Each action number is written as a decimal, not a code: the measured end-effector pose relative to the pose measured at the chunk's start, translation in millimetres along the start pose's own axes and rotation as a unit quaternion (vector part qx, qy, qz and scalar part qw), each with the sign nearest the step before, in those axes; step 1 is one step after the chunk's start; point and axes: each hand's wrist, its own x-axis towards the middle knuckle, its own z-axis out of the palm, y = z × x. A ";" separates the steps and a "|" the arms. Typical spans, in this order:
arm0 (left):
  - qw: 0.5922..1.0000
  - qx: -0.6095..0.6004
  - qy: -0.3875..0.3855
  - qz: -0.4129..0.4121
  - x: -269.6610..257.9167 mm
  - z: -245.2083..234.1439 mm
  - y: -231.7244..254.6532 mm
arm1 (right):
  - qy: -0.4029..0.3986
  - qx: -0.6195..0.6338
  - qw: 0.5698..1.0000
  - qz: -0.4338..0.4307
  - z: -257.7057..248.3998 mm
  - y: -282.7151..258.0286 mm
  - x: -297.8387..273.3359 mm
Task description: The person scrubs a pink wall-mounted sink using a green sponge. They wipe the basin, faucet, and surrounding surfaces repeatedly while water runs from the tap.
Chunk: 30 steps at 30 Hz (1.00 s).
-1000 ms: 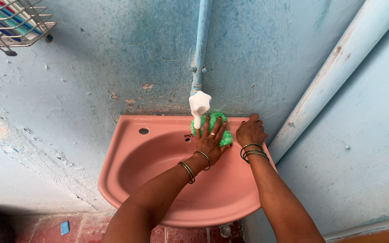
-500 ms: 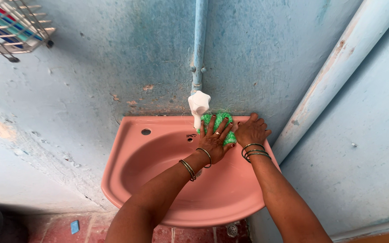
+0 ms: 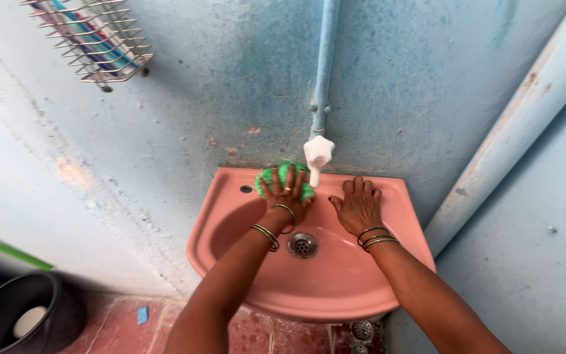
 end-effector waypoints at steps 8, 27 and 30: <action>0.997 -0.017 -0.048 -0.059 -40.8 -6.0 -112.6 | 0.031 0.060 0.981 -0.184 -0.3 -20.1 -3.8; 0.995 0.040 0.055 -0.074 -37.7 -4.8 -123.6 | -0.143 0.069 0.967 -0.201 34.0 -136.9 30.7; 0.992 0.028 -0.027 -0.123 -65.0 -11.8 -124.0 | -0.121 0.023 0.969 -0.214 29.8 -139.2 26.4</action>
